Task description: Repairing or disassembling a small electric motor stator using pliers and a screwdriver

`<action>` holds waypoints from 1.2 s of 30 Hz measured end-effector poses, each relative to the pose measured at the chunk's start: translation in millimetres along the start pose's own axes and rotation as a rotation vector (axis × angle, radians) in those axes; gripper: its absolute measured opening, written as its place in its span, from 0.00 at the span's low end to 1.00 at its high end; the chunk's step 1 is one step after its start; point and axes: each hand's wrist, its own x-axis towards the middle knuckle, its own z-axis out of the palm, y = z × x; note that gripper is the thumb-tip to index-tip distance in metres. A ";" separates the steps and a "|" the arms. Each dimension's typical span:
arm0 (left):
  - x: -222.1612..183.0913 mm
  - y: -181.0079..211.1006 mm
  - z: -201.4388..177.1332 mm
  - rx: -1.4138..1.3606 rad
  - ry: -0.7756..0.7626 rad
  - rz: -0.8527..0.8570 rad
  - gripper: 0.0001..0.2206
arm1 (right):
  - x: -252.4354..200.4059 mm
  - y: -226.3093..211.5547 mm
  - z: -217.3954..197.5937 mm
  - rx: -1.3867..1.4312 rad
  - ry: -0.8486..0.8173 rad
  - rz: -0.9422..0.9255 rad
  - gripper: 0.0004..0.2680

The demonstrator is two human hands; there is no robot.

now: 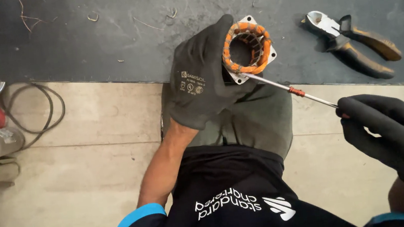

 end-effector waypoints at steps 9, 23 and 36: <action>1.8 1.7 -3.3 -0.031 -0.022 -0.008 0.40 | -27.2 -17.4 15.1 -0.221 0.003 0.039 0.15; -8.8 -0.5 11.9 0.045 -0.036 -0.071 0.44 | 1.5 0.8 14.3 0.142 -0.139 0.180 0.17; 2.3 1.3 1.4 -0.006 -0.012 -0.010 0.42 | 60.3 28.7 -12.8 0.284 -0.417 0.130 0.19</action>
